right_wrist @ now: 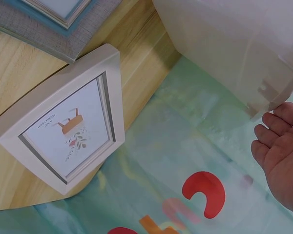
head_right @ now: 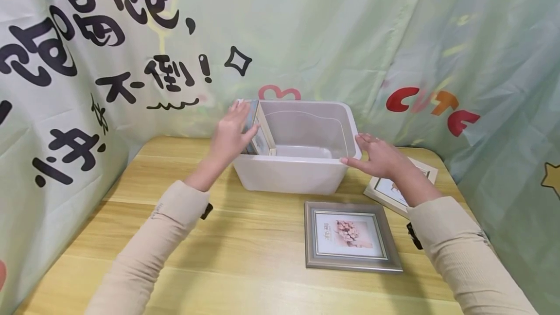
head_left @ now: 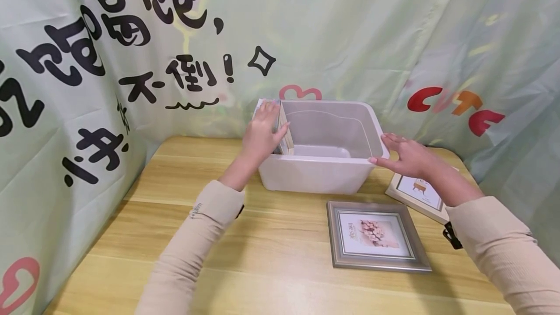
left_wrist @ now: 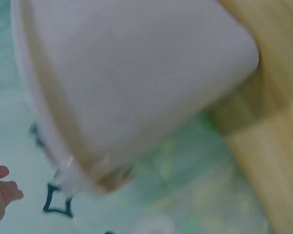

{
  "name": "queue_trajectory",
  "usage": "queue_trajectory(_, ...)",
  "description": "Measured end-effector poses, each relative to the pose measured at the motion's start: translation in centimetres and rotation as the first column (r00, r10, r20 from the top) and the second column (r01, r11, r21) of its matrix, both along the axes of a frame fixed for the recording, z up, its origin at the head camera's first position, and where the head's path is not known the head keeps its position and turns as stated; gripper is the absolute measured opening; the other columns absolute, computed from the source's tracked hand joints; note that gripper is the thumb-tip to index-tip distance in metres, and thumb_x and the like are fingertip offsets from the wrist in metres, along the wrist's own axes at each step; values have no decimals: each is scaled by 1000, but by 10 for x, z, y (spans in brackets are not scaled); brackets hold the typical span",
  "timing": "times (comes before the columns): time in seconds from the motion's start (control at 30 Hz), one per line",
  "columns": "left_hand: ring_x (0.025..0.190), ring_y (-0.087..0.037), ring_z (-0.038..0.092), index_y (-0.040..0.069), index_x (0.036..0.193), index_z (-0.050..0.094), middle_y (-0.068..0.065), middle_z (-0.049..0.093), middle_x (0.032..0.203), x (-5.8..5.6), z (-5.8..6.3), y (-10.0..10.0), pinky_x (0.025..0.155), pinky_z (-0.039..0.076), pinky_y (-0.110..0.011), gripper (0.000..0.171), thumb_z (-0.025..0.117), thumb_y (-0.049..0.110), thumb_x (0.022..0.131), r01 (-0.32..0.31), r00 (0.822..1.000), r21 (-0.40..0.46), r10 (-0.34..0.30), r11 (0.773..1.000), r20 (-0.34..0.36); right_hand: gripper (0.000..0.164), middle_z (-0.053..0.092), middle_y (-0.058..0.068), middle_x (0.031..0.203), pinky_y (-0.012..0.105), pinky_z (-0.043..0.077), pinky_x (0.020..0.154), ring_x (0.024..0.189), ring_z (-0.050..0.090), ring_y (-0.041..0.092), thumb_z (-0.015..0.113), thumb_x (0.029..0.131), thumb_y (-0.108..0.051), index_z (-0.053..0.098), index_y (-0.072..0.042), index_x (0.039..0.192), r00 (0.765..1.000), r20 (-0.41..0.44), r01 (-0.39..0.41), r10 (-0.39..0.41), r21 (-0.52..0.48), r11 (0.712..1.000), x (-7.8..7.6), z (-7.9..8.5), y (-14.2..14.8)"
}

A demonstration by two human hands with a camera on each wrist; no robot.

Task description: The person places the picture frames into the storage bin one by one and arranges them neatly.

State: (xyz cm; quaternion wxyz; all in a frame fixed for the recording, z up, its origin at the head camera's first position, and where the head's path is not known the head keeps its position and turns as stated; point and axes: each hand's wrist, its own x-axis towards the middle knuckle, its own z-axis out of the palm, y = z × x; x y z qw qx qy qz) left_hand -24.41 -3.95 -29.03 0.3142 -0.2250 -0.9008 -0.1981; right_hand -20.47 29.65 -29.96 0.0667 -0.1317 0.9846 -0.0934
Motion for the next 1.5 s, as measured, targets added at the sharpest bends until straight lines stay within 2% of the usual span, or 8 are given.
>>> queue_trajectory(0.17, 130, -34, 42, -4, 129, 51, -21, 49, 135, 0, 18, -22, 108, 36, -42, 60, 66, 33, 84, 56, 996, 81, -61, 995, 68, 87, 24, 33, 146, 67, 30, 100, 132, 25, 51, 49, 88, -56, 23, 6, 143, 1000, -8, -12, 12, 9, 1000, 0, 1, 2)
queue_trajectory(0.33, 136, -31, 36, -4, 135, 44, -19, 41, 142, -3, 18, -43, 113, 29, -41, 70, 66, 39, 83, 70, 983, 102, -86, 992, 162, 87, 23, 33, 146, 66, 29, 102, 133, 25, 50, 49, 88, -56, 23, 7, 143, 1000, -9, -17, 17, 10, 1000, 0, 2, 3)
queue_trajectory(0.53, 139, -32, 28, -1, 139, 39, -19, 37, 145, -4, 4, -60, 114, 25, -47, 79, 66, 45, 81, 54, 952, 78, -75, 995, 295, 87, 22, 33, 147, 66, 27, 102, 133, 24, 50, 48, 88, -56, 23, 7, 143, 1000, -5, -12, 12, 12, 1000, 1, 1, 4)
queue_trajectory(0.9, 139, -33, 28, -4, 140, 35, -18, 31, 149, -8, -29, -76, 113, 25, -51, 93, 65, 56, 76, 53, 890, -1, -47, 999, 453, 88, 23, 33, 146, 66, 26, 103, 133, 23, 50, 48, 88, -57, 23, 7, 143, 1000, -6, 11, -11, 6, 1000, 5, 1, 2)
queue_trajectory(1.1, 139, -35, 27, -4, 140, 35, -19, 30, 149, -8, -40, -79, 112, 26, -50, 92, 63, 58, 77, 62, 875, -45, -32, 997, 483, 77, 32, 33, 142, 65, 33, 99, 129, 32, 50, 57, 88, -46, 34, 6, 139, 992, -127, 4, -12, -63, 998, 13, 7, -1)
queue_trajectory(1.23, 139, -34, 26, -4, 139, 36, -18, 29, 149, -9, -45, -80, 112, 26, -51, 91, 62, 58, 77, 69, 874, -50, -36, 996, 485, 67, 43, 32, 135, 64, 38, 94, 122, 42, 50, 64, 85, -35, 43, 6, 134, 953, -298, 6, -54, -160, 987, 21, 5, 2)
queue_trajectory(1.33, 140, -34, 25, -2, 140, 35, -17, 28, 150, -10, -47, -82, 113, 25, -51, 91, 61, 58, 78, 71, 871, -52, -36, 996, 491, 60, 51, 31, 128, 63, 41, 90, 116, 47, 50, 66, 85, -29, 49, 7, 129, 895, -431, 4, -114, -247, 969, 27, 0, 5)
queue_trajectory(1.5, 140, -34, 24, -1, 141, 34, -15, 27, 151, -11, -48, -83, 113, 25, -51, 91, 61, 59, 77, 71, 864, -51, -36, 996, 503, 50, 55, 32, 121, 63, 43, 87, 110, 52, 49, 63, 88, -26, 54, 7, 123, 819, -523, 36, -236, -363, 931, 35, -15, 12)
